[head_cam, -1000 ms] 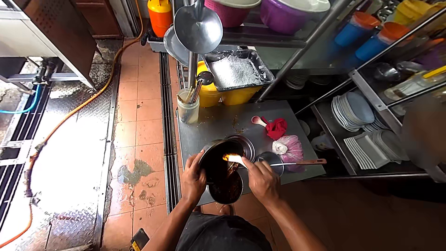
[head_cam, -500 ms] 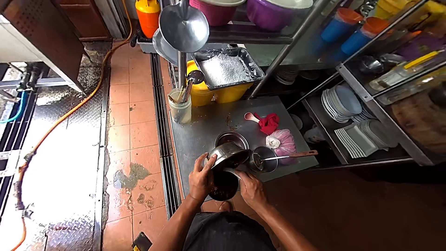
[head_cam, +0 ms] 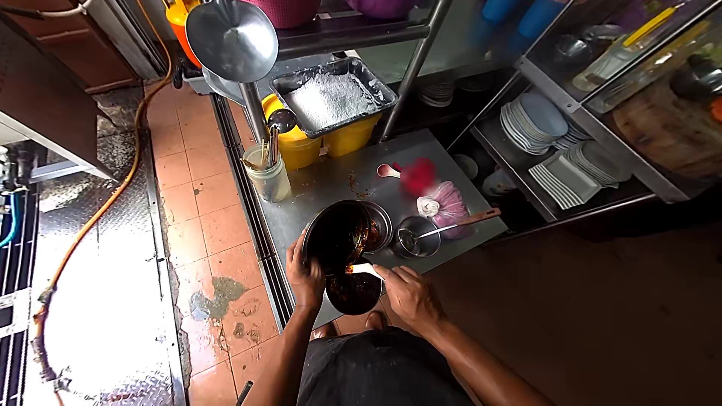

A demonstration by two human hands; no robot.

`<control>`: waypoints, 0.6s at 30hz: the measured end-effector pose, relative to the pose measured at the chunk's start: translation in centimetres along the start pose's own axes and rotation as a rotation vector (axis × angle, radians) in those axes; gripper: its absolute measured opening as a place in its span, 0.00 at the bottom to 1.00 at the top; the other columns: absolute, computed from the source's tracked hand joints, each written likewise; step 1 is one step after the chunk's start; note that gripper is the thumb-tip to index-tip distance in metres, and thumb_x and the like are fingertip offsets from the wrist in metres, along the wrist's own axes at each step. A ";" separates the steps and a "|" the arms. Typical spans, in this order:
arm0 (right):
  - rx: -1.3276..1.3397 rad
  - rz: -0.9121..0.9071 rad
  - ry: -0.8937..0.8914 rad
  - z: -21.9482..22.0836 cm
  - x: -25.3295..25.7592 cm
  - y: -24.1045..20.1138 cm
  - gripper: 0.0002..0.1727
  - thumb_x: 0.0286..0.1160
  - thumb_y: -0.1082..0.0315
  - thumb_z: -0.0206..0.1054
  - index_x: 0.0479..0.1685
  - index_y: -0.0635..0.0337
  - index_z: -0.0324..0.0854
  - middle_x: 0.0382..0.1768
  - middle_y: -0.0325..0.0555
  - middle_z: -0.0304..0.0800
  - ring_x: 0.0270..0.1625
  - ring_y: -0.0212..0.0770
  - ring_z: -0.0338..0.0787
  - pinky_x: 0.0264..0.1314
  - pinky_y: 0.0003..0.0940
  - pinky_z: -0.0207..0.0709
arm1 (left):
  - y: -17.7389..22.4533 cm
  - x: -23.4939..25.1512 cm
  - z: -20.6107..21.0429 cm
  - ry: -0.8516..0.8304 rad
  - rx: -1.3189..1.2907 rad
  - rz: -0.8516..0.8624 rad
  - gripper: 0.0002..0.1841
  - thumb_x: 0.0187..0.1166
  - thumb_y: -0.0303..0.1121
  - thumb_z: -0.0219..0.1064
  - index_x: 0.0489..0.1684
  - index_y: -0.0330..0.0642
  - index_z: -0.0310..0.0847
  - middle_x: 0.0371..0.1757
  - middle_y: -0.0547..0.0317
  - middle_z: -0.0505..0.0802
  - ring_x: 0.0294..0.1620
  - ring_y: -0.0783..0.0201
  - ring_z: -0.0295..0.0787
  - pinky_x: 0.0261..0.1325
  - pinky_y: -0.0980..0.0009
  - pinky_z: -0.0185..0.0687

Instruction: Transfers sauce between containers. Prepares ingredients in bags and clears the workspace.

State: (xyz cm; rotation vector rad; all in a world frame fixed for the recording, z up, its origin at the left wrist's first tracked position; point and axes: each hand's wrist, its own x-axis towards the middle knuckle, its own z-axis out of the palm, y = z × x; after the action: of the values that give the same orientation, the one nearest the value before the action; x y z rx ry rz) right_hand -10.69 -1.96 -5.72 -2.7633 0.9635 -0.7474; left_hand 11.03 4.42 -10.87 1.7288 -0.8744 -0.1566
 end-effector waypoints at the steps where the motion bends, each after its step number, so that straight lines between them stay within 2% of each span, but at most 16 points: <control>1: 0.015 -0.016 0.009 0.2 0.8 -0.5 0.19 0.78 0.73 0.60 0.58 0.50 0.93 0.29 0.41 0.90 0.34 0.42 0.89 0.33 0.34 0.83 | 0.0 0.0 0.0 -0.003 0.009 0.013 0.26 0.77 0.21 0.59 0.76 0.42 0.80 0.69 0.51 0.87 0.68 0.61 0.84 0.72 0.62 0.78; 6: -0.025 -0.087 -0.041 2.6 3.2 -0.8 0.19 0.76 0.73 0.63 0.59 0.45 0.93 0.28 0.40 0.86 0.34 0.43 0.85 0.30 0.35 0.77 | 0.2 -0.2 0.0 0.002 -0.009 0.118 0.26 0.76 0.19 0.59 0.76 0.42 0.81 0.69 0.50 0.87 0.68 0.62 0.84 0.71 0.64 0.81; 9: -0.025 -0.077 -0.058 3.2 1.3 0.4 0.18 0.78 0.70 0.62 0.59 0.45 0.94 0.25 0.39 0.87 0.32 0.43 0.86 0.30 0.35 0.78 | 0.3 0.1 -0.5 -0.010 -0.021 0.206 0.26 0.74 0.17 0.60 0.74 0.41 0.82 0.70 0.47 0.87 0.70 0.60 0.85 0.73 0.63 0.82; 12: -0.030 -0.059 -0.059 1.9 -1.0 1.0 0.18 0.77 0.69 0.61 0.57 0.45 0.94 0.25 0.38 0.89 0.31 0.42 0.88 0.29 0.35 0.80 | 0.0 0.1 -0.4 0.000 -0.012 0.209 0.26 0.73 0.16 0.61 0.73 0.42 0.83 0.71 0.44 0.86 0.71 0.57 0.85 0.71 0.62 0.83; 15: -0.077 -0.078 -0.094 0.9 -2.0 1.0 0.19 0.77 0.68 0.59 0.56 0.46 0.95 0.25 0.38 0.90 0.30 0.42 0.88 0.26 0.35 0.78 | -1.0 0.4 -0.4 0.057 -0.119 0.037 0.25 0.74 0.17 0.60 0.72 0.38 0.83 0.68 0.48 0.88 0.70 0.60 0.85 0.74 0.63 0.81; 18: -0.132 -0.095 -0.117 0.9 -2.4 1.2 0.19 0.77 0.67 0.58 0.56 0.46 0.96 0.24 0.38 0.90 0.30 0.43 0.88 0.26 0.35 0.77 | -1.6 1.2 -0.5 0.139 -0.289 -0.413 0.22 0.74 0.22 0.60 0.69 0.38 0.82 0.59 0.52 0.92 0.58 0.65 0.91 0.63 0.62 0.86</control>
State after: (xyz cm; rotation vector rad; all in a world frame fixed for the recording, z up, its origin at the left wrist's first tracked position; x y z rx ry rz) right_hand -12.55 -1.52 -7.83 -2.9465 0.8953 -0.5450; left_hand 12.91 4.15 -11.76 1.6049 -0.3634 -0.4118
